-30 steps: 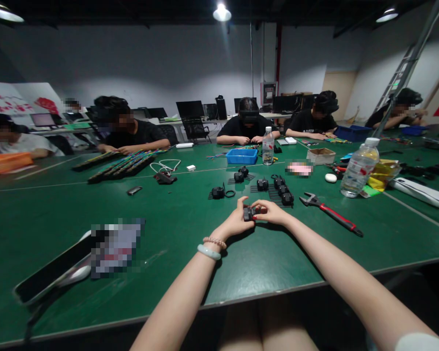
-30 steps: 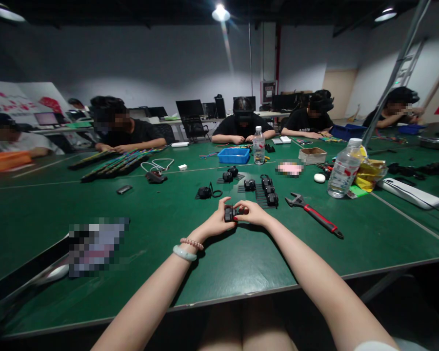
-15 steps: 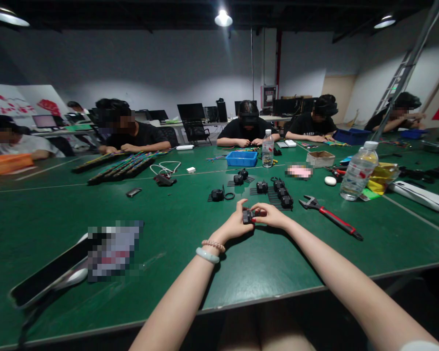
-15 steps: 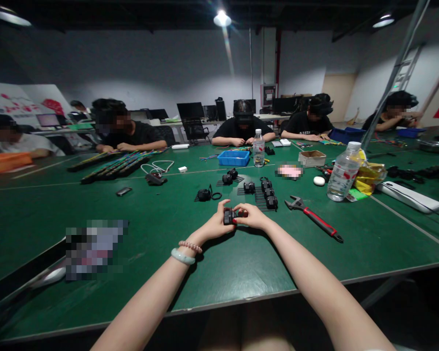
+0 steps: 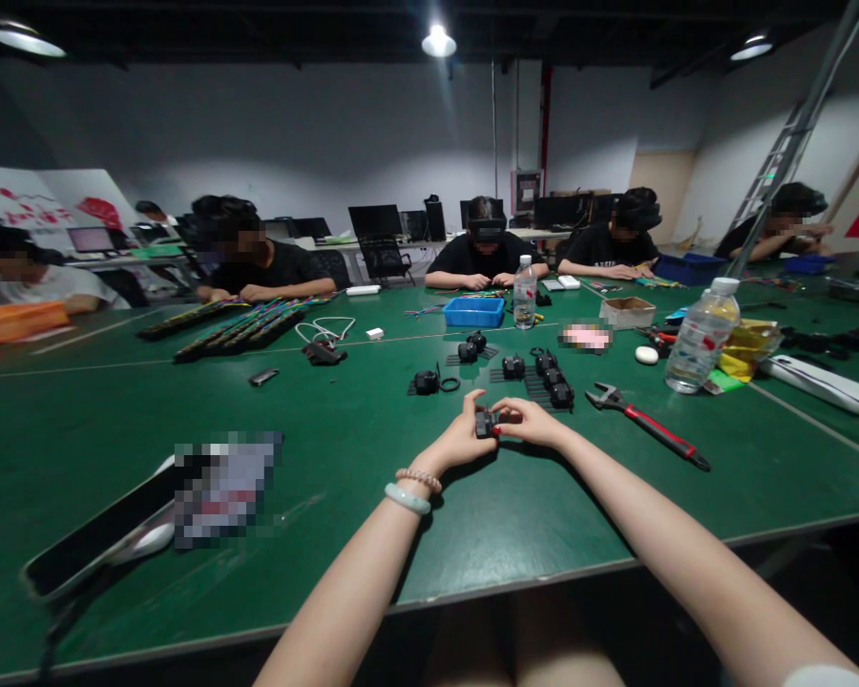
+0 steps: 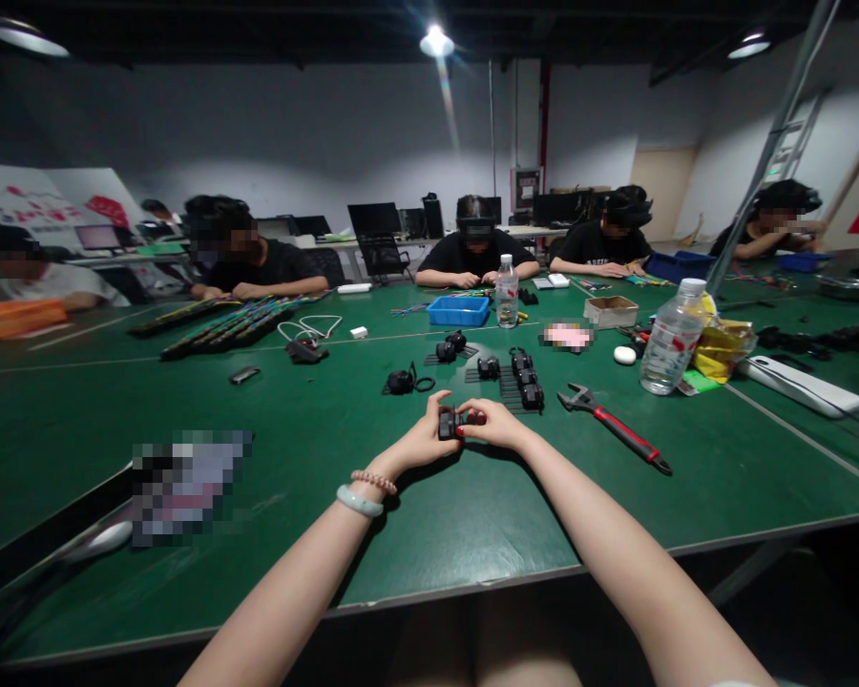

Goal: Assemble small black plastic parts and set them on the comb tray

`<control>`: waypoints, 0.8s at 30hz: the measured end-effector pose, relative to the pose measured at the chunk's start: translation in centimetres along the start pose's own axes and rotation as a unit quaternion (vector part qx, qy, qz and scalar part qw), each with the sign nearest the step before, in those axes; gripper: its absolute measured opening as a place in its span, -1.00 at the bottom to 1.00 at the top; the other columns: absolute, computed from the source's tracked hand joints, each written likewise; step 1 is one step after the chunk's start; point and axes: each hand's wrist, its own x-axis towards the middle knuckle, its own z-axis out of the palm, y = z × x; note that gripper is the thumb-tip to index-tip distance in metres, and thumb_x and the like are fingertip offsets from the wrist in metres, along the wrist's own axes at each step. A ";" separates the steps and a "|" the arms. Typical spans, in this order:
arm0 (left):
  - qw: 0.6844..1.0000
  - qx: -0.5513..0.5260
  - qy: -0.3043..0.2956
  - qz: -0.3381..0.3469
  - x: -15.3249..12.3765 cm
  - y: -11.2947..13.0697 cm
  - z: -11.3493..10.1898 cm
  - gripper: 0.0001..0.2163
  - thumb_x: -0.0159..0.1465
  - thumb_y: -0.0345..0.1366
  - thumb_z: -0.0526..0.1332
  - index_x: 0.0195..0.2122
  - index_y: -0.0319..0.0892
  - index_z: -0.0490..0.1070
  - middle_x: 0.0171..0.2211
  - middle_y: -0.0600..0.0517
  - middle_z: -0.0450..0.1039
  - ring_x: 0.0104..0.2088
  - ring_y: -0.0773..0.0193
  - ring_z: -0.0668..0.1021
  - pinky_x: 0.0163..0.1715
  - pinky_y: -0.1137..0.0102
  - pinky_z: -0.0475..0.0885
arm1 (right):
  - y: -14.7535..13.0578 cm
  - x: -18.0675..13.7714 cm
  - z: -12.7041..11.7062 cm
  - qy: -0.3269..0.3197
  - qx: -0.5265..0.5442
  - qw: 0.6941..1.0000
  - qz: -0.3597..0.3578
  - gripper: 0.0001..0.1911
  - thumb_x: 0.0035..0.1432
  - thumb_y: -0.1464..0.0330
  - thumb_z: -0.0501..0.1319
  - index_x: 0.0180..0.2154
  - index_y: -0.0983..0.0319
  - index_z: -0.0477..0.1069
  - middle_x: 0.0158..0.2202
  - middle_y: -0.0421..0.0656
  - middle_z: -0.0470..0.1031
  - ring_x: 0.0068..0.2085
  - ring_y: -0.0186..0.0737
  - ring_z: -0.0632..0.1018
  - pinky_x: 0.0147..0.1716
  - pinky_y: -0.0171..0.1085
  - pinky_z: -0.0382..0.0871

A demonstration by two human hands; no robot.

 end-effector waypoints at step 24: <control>1.000 0.021 0.002 -0.014 -0.3 0.4 -0.2 -0.26 -0.06 -0.42 0.17 0.12 -0.18 -0.22 -0.16 -0.06 0.24 -0.33 0.33 0.40 -0.27 0.35 0.34 | -0.8 -0.2 0.0 0.001 0.004 1.000 0.010 -0.66 -0.05 0.28 0.20 -0.18 0.24 0.36 -0.35 -0.18 0.42 -0.39 -0.32 0.41 -0.36 -0.32 0.27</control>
